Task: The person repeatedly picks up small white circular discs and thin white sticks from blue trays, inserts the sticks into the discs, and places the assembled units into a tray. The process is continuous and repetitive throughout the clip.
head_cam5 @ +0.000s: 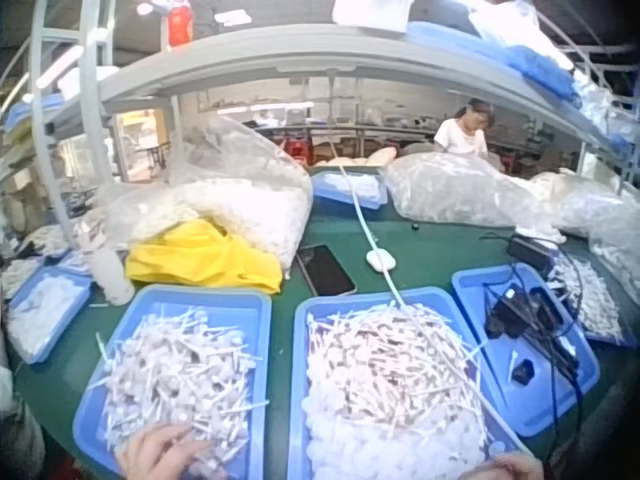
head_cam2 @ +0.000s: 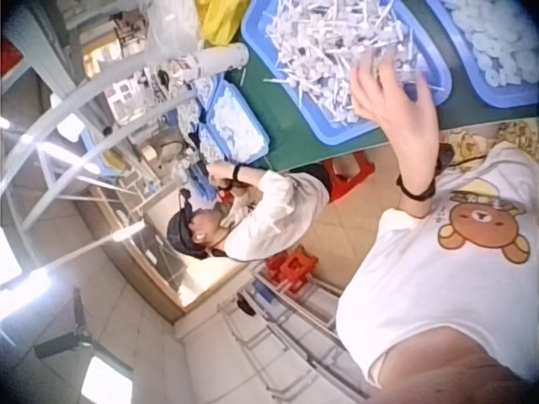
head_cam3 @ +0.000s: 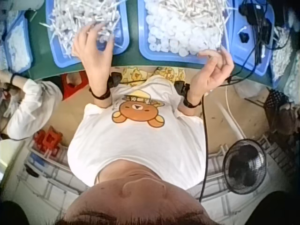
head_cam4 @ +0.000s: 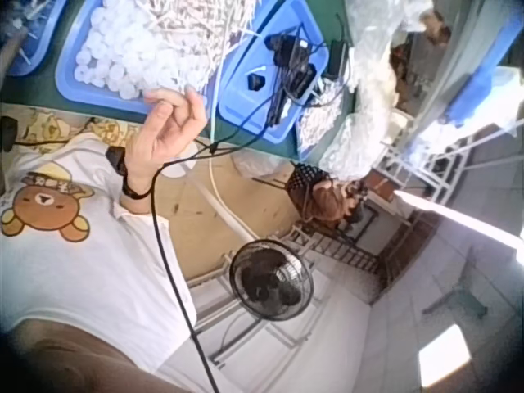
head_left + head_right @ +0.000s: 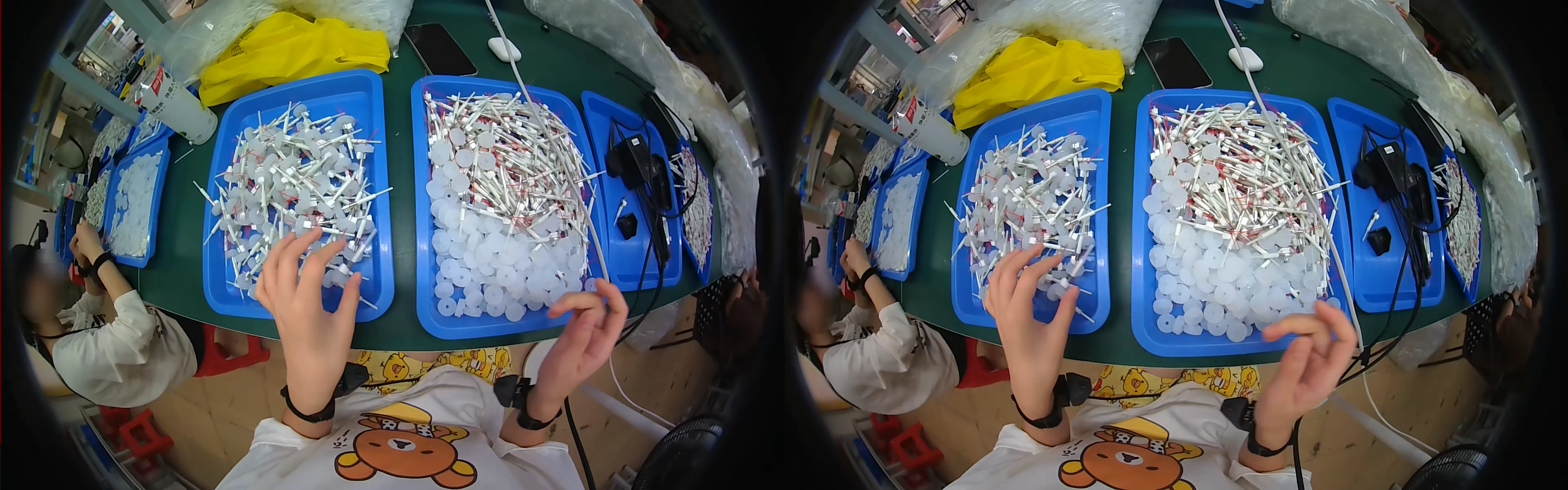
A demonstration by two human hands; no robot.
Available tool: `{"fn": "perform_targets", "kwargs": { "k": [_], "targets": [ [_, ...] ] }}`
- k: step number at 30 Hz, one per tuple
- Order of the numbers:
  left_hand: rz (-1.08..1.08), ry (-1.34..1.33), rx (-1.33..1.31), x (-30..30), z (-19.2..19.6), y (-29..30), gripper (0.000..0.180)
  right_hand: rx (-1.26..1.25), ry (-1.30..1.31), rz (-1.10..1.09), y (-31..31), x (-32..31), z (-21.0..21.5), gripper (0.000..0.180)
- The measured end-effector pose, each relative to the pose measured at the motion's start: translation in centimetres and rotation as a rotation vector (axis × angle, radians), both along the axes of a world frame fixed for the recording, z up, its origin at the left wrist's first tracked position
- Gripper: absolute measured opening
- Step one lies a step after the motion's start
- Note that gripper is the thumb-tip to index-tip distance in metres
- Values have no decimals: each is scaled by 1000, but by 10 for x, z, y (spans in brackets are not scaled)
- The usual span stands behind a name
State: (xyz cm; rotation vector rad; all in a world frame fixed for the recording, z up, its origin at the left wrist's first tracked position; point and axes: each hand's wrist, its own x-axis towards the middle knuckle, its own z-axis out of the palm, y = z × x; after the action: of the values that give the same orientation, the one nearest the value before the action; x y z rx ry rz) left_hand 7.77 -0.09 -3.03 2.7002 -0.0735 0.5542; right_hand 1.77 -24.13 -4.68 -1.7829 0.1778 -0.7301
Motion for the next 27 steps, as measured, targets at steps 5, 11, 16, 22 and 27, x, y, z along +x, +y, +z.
{"fn": "perform_targets", "kwargs": {
  "k": [5,11,16,22,27],
  "targets": [
    [-290,68,-139,0,0,-29,30,-40,80,-126,-14,2,9,20],
    [-573,228,-189,-6,-11,-68,17,-276,251,-215,-22,7,13,7],
    [-554,246,-221,-5,-17,-74,17,-479,337,-142,-24,20,18,10],
    [-579,276,-273,-14,-16,-70,19,-728,317,-16,-23,47,18,15],
    [-496,497,-728,-20,7,-55,19,-796,325,46,-30,59,11,17]
  ]
}}
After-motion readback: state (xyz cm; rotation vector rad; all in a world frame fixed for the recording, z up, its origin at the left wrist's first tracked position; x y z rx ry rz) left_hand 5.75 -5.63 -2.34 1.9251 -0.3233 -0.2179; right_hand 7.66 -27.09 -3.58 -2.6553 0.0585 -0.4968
